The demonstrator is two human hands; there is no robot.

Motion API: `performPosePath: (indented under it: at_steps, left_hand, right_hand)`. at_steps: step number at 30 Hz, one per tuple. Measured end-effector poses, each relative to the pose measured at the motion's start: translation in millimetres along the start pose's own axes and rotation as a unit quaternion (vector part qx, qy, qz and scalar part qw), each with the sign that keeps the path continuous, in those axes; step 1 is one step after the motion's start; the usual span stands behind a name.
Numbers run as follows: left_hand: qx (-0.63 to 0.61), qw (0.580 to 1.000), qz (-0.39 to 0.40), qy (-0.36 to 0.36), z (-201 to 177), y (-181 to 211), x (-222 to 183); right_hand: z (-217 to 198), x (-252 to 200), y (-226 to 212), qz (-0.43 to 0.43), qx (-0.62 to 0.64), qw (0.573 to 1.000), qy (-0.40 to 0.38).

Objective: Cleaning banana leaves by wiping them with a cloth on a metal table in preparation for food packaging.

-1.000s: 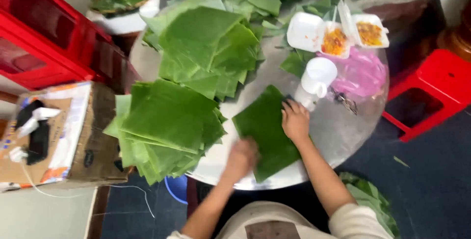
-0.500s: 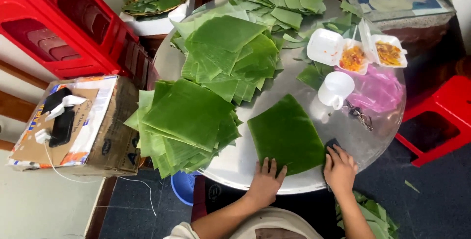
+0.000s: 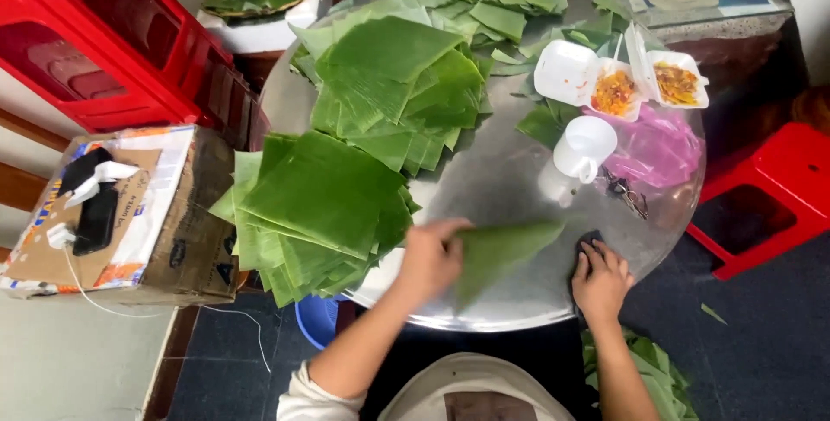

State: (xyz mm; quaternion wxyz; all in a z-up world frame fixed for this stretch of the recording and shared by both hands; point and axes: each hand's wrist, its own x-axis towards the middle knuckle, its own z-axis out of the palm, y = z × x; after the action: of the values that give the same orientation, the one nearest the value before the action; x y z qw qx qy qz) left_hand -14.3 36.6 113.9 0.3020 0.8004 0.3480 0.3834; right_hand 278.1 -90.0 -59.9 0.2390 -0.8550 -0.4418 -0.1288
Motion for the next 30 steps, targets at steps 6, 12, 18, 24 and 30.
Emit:
performPosePath:
  at_steps: [6, 12, 18, 24, 30]
  left_hand:
    - [-0.105, 0.971, -0.214, -0.002, 2.2, -115.6, 46.0]
    - [0.041, 0.959, -0.268, -0.079, 31.4, -197.7, 6.0]
    - [0.203, 0.974, -0.077, -0.059, 16.6, -178.6, -14.6]
    - [0.288, 0.949, -0.066, -0.113, 27.9, -205.7, -14.0]
    - [0.308, 0.941, -0.071, -0.121, 23.7, -197.1, -7.7]
  right_hand:
    - [-4.6, 6.6, -1.2, -0.001, 0.011, 1.000, -0.021]
    - [14.7, 33.1, 31.6, -0.003, 0.100, 0.995, 0.004]
    - [-25.4, 53.8, -81.0, -0.126, 0.231, 0.963, 0.066]
    - [54.1, 33.8, -217.3, -0.300, 0.215, 0.922, -0.119]
    - [98.7, 17.1, -241.6, -0.354, 0.129, 0.909, -0.178]
